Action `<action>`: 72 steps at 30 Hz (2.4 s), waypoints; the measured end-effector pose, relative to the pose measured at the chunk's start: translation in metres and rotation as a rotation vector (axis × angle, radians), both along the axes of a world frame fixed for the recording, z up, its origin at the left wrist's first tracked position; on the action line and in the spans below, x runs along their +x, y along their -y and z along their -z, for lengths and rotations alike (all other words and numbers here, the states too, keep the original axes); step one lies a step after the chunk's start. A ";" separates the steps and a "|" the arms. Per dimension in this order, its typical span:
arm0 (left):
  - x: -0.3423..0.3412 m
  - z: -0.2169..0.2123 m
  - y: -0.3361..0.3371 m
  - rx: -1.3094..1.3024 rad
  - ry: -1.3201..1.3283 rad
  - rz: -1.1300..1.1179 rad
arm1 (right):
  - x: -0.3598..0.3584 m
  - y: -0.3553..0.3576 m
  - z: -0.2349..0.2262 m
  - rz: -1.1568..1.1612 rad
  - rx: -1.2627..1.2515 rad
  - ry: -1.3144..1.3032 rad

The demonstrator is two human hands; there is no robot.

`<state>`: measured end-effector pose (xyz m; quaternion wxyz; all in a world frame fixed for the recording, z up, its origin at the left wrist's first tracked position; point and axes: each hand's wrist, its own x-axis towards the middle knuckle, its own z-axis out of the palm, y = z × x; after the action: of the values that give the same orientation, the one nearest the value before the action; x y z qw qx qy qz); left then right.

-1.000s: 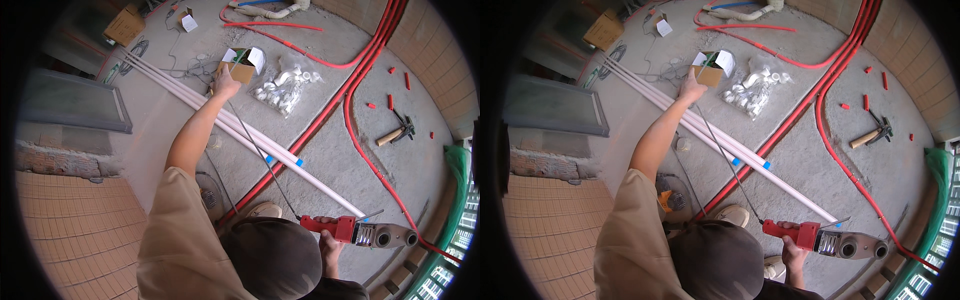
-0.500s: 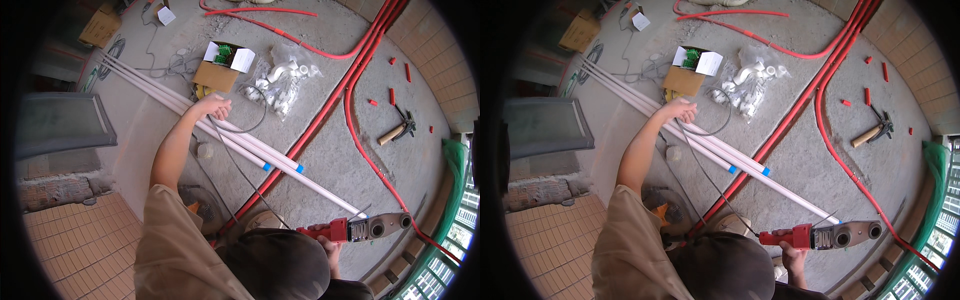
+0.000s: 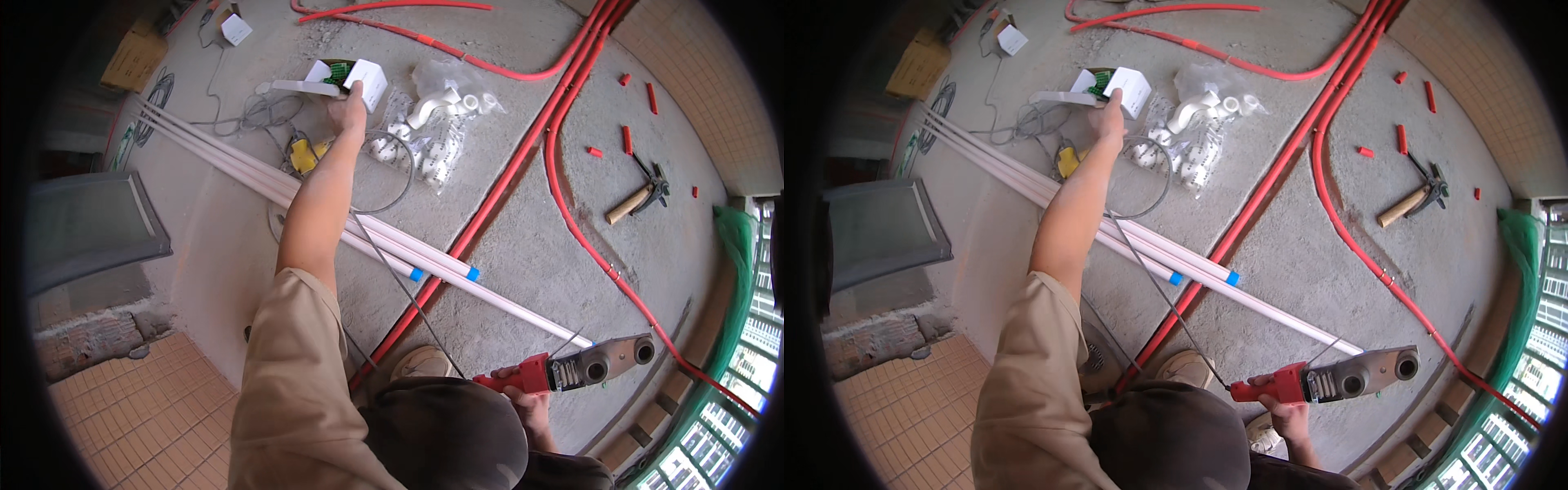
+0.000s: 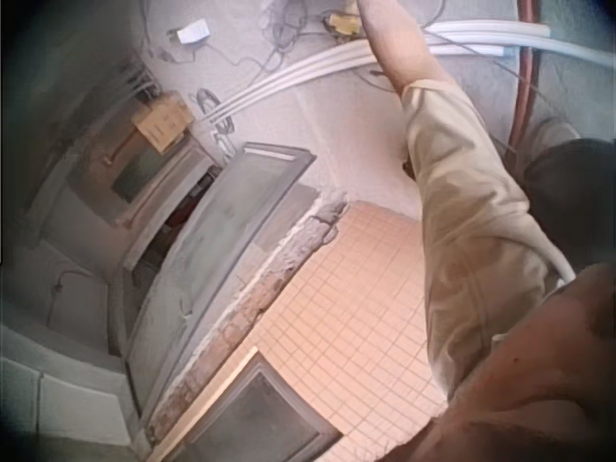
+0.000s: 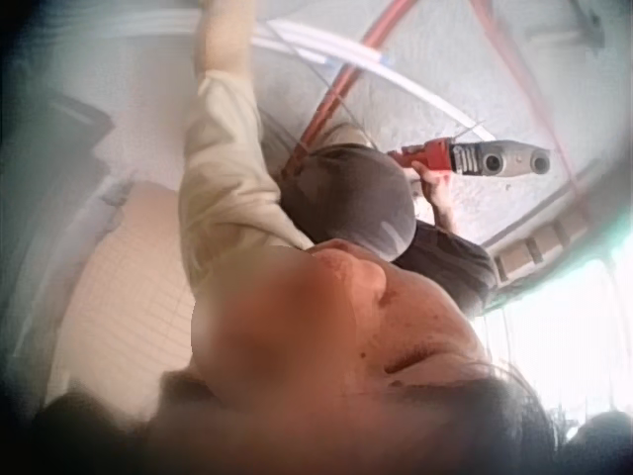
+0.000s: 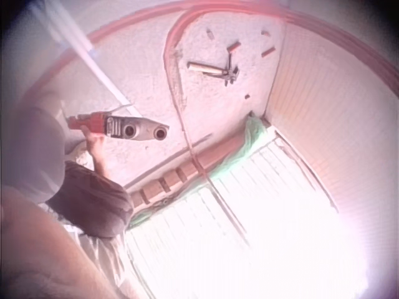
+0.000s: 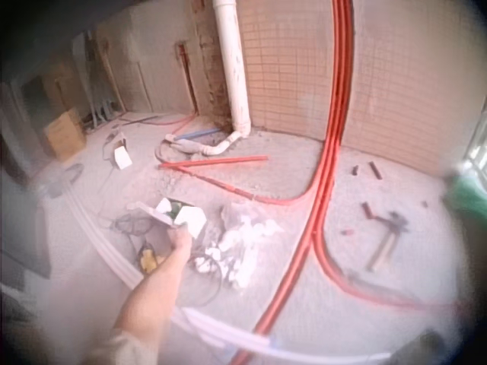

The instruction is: The person sits on the floor and uses a pipe fusion welder to join white PVC pipes with fittings. They measure and cut pipes with shears, retrieve fittings from a box, and repeatedly heat and connect pipe sections.

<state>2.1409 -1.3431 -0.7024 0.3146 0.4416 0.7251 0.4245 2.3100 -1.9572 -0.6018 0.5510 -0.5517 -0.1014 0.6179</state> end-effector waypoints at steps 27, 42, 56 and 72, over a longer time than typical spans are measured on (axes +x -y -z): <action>-0.126 -0.135 0.318 0.366 -1.098 1.365 | 0.051 0.057 -0.023 0.512 0.132 0.152; -0.079 -0.064 0.314 0.299 -0.999 1.429 | 0.015 0.128 0.008 0.869 -0.342 0.303; 0.113 -0.002 0.469 0.690 -0.798 2.062 | -0.014 0.109 0.044 1.036 -0.252 0.316; -0.002 -0.054 0.365 0.185 -1.233 1.687 | -0.043 0.074 0.080 0.590 -0.131 0.193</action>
<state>2.1388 -1.7078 -0.6488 0.0496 0.9661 0.1815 -0.1769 2.2675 -2.0307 -0.6816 0.6578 -0.6475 0.0513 0.3814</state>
